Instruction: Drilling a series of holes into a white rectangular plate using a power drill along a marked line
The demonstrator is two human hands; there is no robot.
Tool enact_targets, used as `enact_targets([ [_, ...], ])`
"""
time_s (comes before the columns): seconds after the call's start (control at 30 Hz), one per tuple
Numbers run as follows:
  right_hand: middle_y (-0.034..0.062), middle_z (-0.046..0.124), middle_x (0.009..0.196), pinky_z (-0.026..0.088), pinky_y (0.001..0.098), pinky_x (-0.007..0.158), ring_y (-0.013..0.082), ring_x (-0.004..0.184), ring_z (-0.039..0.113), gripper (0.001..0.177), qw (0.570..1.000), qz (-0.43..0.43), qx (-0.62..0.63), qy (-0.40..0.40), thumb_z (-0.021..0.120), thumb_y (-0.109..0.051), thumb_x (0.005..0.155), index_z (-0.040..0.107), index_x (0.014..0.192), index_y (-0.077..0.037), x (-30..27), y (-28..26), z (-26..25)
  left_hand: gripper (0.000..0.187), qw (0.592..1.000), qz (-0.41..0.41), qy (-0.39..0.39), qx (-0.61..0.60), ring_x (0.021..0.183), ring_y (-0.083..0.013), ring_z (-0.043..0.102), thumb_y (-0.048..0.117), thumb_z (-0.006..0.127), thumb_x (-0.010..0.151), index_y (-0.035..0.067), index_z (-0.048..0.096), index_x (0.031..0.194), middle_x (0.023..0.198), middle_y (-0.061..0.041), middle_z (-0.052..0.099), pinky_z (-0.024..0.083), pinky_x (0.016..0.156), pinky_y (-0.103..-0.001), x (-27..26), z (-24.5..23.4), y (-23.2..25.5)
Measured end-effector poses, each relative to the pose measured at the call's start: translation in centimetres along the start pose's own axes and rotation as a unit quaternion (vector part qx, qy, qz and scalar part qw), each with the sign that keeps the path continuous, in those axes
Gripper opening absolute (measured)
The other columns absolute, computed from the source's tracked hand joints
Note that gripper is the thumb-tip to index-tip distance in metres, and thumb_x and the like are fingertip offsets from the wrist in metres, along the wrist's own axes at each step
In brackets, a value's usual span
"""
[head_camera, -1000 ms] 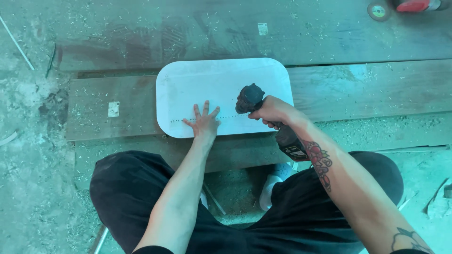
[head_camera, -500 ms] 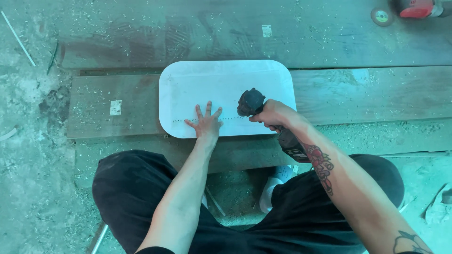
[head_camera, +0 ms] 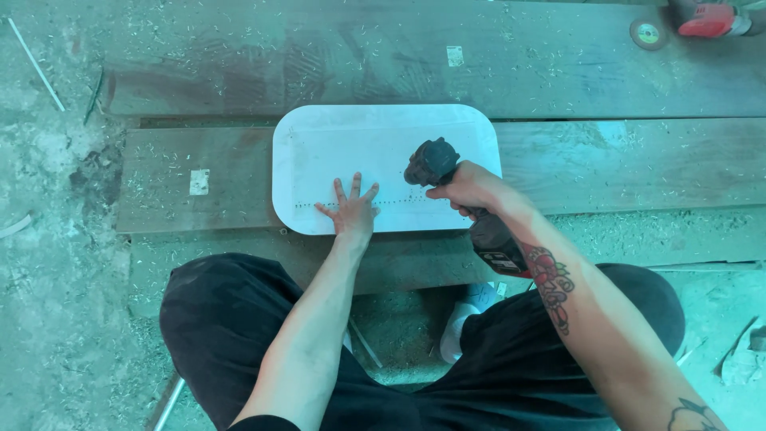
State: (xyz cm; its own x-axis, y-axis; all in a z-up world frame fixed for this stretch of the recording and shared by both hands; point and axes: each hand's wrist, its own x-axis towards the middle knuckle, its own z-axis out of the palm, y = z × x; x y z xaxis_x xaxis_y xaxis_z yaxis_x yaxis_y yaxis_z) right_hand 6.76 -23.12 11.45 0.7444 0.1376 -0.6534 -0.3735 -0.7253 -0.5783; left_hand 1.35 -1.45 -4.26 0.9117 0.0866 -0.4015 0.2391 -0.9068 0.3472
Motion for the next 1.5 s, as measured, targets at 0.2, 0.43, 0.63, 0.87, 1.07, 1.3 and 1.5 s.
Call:
enact_targets([
  [0.2, 0.0147, 0.053, 0.052, 0.045, 0.0334, 0.032, 0.0223, 0.039, 0.055, 0.03, 0.983, -0.102, 0.087, 0.128, 0.08, -0.018, 0.09, 0.066, 0.077, 0.005, -7.1, -3.1, -6.3, 0.055, 0.995, 0.03, 0.037, 0.083, 0.154, -0.0482, 0.011, 0.016, 0.058, 0.102, 0.028, 0.046, 0.154, 0.17, -0.011, 0.023, 0.008, 0.105, -0.091, -0.2, 0.8, 0.5],
  [0.43, 0.0009, 0.058, 0.089, 0.058, 0.0275, 0.067, 0.0114, 0.076, 0.059, 0.029, 0.917, -0.255, 0.234, 0.198, 0.064, -0.015, 0.11, 0.062, 0.137, -0.005, -15.5, 2.8, -15.5, 0.08, 0.965, 0.209, 0.084, 0.133, 0.158, -0.0308, 0.0, 0.057, 0.045, 0.098, 0.009, 0.026, 0.16, 0.171, -0.009, 0.012, 0.001, 0.12, -0.069, -1.8, 3.9, 5.7],
  [0.63, -0.0028, 0.054, 0.085, 0.06, 0.0261, 0.08, 0.008, 0.081, 0.06, 0.026, 0.839, -0.252, 0.373, 0.306, 0.059, -0.027, 0.117, 0.062, 0.137, -0.01, -14.5, 12.2, -17.0, 0.057, 0.959, 0.219, 0.107, 0.146, 0.146, -0.0385, 0.034, 0.057, 0.059, 0.093, 0.008, 0.068, 0.123, 0.146, -0.014, 0.052, 0.012, 0.115, -0.078, -1.8, 4.5, 8.4],
  [0.87, -0.0027, 0.053, 0.091, 0.054, 0.023, 0.081, 0.0066, 0.081, 0.055, 0.028, 0.791, -0.314, 0.398, 0.342, 0.061, -0.01, 0.113, 0.053, 0.139, -0.005, -7.4, 20.1, -14.8, 0.075, 0.919, 0.355, 0.134, 0.106, 0.145, -0.037, 0.034, 0.037, 0.079, 0.081, 0.012, 0.046, 0.144, 0.155, -0.011, 0.039, 0.031, 0.111, -0.072, 3.2, 6.0, 16.1],
  [1.07, 0.0094, 0.059, 0.081, 0.058, 0.0312, 0.088, 0.0201, 0.081, 0.069, 0.031, 0.777, -0.376, 0.281, 0.42, 0.062, -0.004, 0.117, 0.053, 0.145, 0.004, -1.0, 21.4, -14.3, 0.075, 0.896, 0.376, 0.001, 0.236, 0.148, -0.0476, 0.032, 0.03, 0.072, 0.093, 0.015, 0.037, 0.158, 0.165, -0.016, 0.029, 0.036, 0.108, -0.076, 3.3, 2.3, 17.1],
  [1.3, 0.0152, 0.069, 0.083, 0.054, 0.0283, 0.081, 0.0205, 0.083, 0.074, 0.034, 0.792, -0.401, 0.192, 0.419, 0.071, -0.002, 0.111, 0.06, 0.142, 0.007, 0.8, 18.5, -13.6, 0.084, 0.795, 0.473, 0.058, 0.377, 0.141, -0.039, 0.044, 0.019, 0.081, 0.086, 0.022, 0.038, 0.158, 0.165, -0.01, 0.028, 0.06, 0.092, -0.056, 4.5, 5.2, 14.9],
  [1.5, 0.0045, 0.065, 0.081, 0.055, 0.0247, 0.078, 0.0148, 0.08, 0.072, 0.029, 0.805, -0.349, 0.259, 0.404, 0.067, -0.011, 0.115, 0.058, 0.14, -0.001, 3.8, 21.4, -13.0, 0.06, 0.765, 0.531, 0.101, 0.35, 0.125, -0.0336, 0.056, 0.012, 0.071, 0.093, 0.015, 0.049, 0.149, 0.139, -0.013, 0.052, 0.064, 0.079, -0.048, 3.7, 4.6, 14.1],
])
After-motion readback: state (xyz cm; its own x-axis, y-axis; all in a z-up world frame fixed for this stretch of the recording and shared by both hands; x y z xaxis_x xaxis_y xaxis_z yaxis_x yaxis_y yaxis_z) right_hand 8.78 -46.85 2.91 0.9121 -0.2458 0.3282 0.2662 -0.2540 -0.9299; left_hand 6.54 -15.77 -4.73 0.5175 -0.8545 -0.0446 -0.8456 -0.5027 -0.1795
